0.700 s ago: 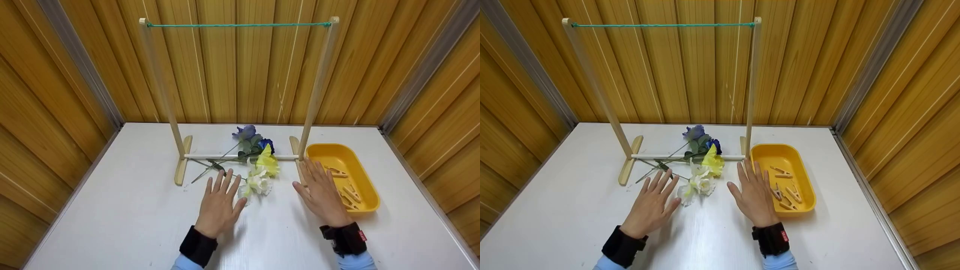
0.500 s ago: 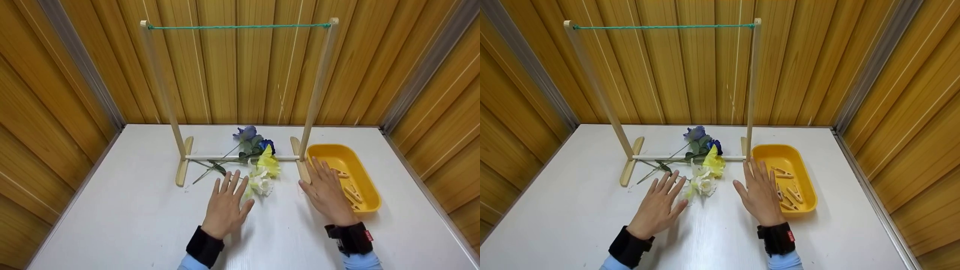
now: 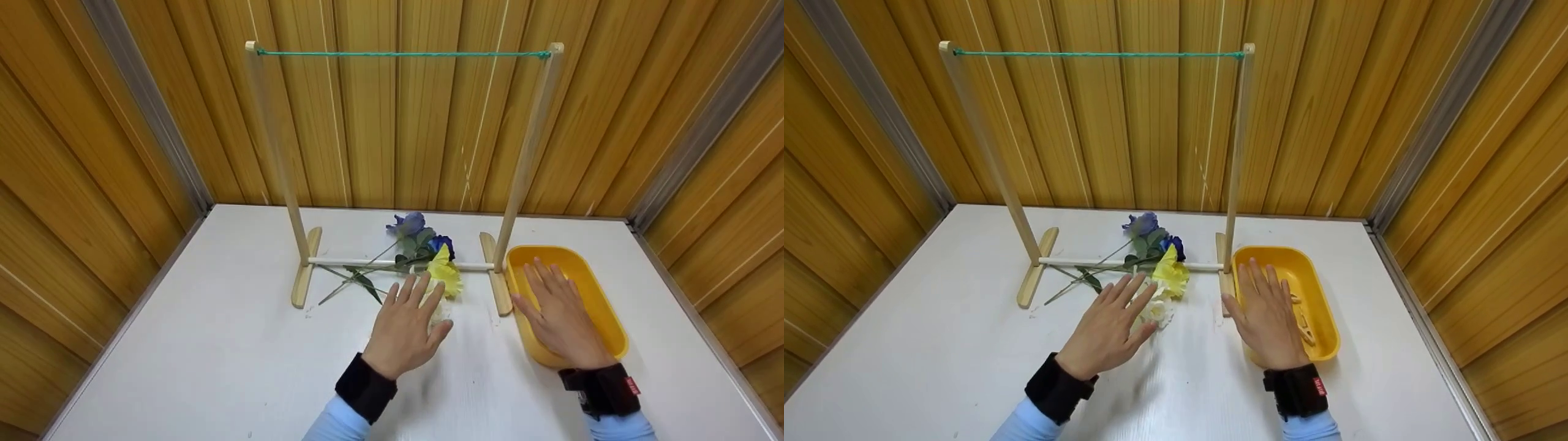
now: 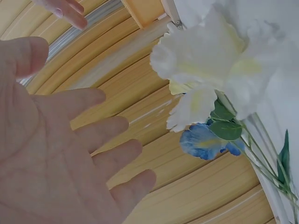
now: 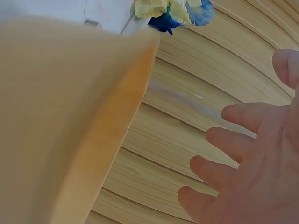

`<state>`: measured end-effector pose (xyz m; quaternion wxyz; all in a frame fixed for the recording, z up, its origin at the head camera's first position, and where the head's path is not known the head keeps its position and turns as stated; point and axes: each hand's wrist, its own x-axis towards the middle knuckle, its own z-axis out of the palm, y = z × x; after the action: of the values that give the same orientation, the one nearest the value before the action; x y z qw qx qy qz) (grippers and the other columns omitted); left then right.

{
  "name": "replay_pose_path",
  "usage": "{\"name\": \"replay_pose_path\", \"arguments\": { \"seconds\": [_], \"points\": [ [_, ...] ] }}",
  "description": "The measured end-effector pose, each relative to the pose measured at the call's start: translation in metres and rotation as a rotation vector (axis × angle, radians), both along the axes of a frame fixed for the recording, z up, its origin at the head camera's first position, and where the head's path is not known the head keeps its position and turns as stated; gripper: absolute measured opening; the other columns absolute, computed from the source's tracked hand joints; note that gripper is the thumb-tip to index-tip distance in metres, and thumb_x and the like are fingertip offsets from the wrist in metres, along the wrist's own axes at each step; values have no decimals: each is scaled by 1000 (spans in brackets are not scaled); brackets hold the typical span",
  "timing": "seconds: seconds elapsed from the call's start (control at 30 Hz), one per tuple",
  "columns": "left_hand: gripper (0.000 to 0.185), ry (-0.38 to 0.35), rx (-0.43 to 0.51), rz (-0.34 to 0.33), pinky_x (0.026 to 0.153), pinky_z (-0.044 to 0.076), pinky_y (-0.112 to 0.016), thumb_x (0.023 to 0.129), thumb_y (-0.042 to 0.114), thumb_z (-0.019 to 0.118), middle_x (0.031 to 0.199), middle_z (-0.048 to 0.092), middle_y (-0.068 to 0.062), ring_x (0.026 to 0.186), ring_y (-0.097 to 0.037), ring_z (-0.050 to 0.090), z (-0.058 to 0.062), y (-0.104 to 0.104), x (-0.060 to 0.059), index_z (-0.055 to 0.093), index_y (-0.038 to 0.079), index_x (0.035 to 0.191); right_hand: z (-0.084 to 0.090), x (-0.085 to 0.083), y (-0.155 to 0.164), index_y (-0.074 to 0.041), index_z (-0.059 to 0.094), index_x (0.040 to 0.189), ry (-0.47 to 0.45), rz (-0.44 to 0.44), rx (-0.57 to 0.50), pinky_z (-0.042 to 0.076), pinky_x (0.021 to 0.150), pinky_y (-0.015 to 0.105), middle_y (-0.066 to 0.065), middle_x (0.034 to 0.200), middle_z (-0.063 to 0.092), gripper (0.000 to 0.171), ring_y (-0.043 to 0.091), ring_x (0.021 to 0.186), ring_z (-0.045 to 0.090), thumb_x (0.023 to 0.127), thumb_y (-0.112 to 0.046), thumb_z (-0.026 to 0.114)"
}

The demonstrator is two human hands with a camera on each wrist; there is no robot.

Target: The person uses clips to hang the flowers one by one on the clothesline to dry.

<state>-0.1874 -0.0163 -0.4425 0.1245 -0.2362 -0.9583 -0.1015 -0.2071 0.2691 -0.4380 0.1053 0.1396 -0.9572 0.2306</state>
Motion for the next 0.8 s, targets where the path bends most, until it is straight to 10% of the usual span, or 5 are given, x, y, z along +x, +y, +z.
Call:
{"name": "replay_pose_path", "arguments": {
  "seconds": [0.8],
  "points": [
    [56, -307, -134, -178, 116, 41, -38, 110, 53, 34, 156, 51, 2, 142, -18, 49, 20, 81, -40, 47, 24, 156, 18, -36, 34, 13, 52, 140, -284, -1, 111, 43, 103, 69, 42, 141, 47, 61, 56, 122, 55, 107, -38, 54]
  ]
}}
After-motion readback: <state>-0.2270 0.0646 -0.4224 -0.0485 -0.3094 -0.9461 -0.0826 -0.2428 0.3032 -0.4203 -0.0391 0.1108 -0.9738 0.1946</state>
